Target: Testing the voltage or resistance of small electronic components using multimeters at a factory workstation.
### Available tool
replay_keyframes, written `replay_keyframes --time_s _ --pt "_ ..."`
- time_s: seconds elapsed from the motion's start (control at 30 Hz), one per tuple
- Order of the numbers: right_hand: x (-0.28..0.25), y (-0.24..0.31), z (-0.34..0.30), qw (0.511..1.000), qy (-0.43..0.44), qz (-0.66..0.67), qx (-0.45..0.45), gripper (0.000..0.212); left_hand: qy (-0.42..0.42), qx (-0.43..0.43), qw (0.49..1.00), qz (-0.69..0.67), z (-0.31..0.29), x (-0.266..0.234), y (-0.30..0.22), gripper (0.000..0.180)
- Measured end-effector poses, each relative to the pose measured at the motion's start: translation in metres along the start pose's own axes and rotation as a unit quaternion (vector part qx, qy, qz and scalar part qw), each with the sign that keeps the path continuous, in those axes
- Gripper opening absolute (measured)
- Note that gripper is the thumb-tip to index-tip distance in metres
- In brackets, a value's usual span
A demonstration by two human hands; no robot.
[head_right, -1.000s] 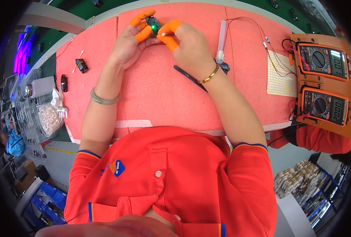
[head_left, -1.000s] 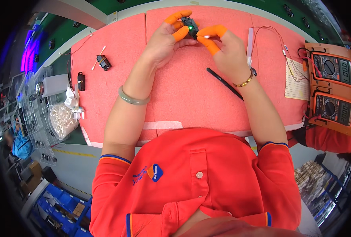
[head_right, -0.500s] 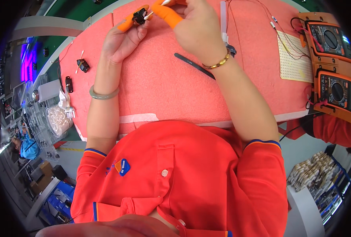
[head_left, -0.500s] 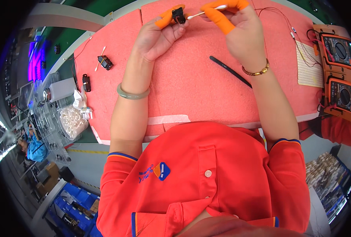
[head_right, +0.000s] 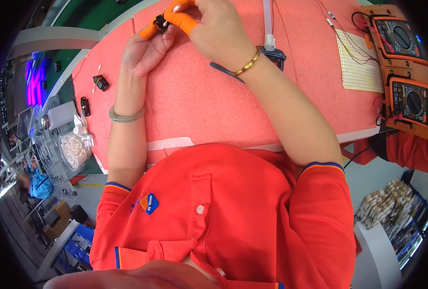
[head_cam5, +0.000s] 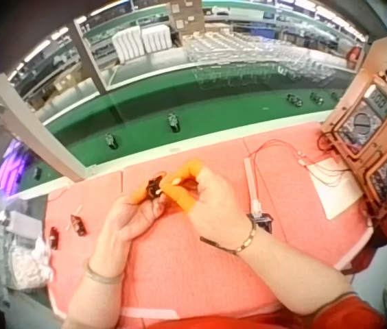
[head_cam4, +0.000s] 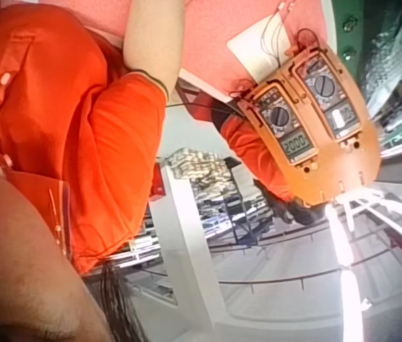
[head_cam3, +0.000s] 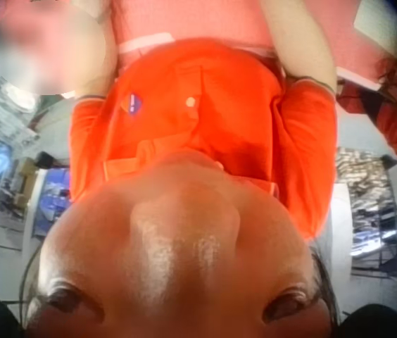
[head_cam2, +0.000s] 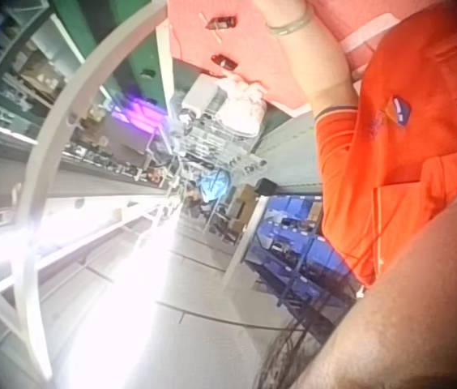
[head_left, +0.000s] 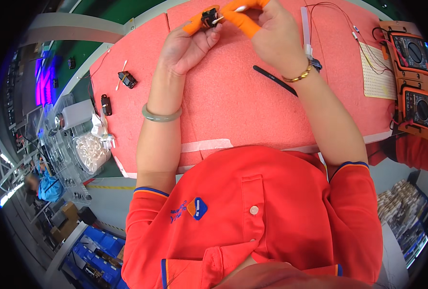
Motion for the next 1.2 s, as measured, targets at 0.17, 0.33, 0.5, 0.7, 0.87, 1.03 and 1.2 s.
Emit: replay_keyframes --time_s 0.17,0.33,0.5,0.7,0.87,1.03,1.2 --pt "-0.001 0.001 -0.002 0.999 0.027 -0.019 -0.034 0.009 -0.011 0.012 1.000 -0.017 -0.002 0.000 0.001 0.034" --pt "0.001 0.001 -0.002 0.997 -0.011 0.073 0.020 0.008 -0.019 0.016 1.000 -0.016 -0.002 -0.003 0.001 0.034" --pt "0.002 0.001 -0.005 0.999 0.028 -0.028 -0.033 0.011 -0.025 0.012 1.000 0.002 0.002 0.000 0.001 0.034" --pt "-0.038 0.018 -0.028 0.985 0.140 -0.067 0.073 0.023 -0.098 0.085 0.989 0.072 0.002 0.002 -0.003 0.030" --pt "-0.088 0.021 -0.042 0.945 0.128 -0.293 0.068 0.028 -0.173 0.178 0.947 0.203 -0.001 0.017 0.004 0.030" --pt "-0.119 -0.006 -0.046 0.853 0.167 -0.487 0.085 0.026 -0.255 0.181 0.867 0.389 0.004 0.031 0.016 0.036" --pt "-0.114 -0.010 -0.031 0.941 0.176 -0.136 0.257 0.024 -0.259 0.174 0.843 0.438 0.008 0.036 0.020 0.038"
Point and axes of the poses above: each hand's wrist, its own z-axis towards the middle knuckle, its own x-axis out of the palm, y = z × x, the point moved 4 cm from there along z, towards the middle knuckle, and after that the axes turned 10 degrees about -x, right-handed, at the moved point
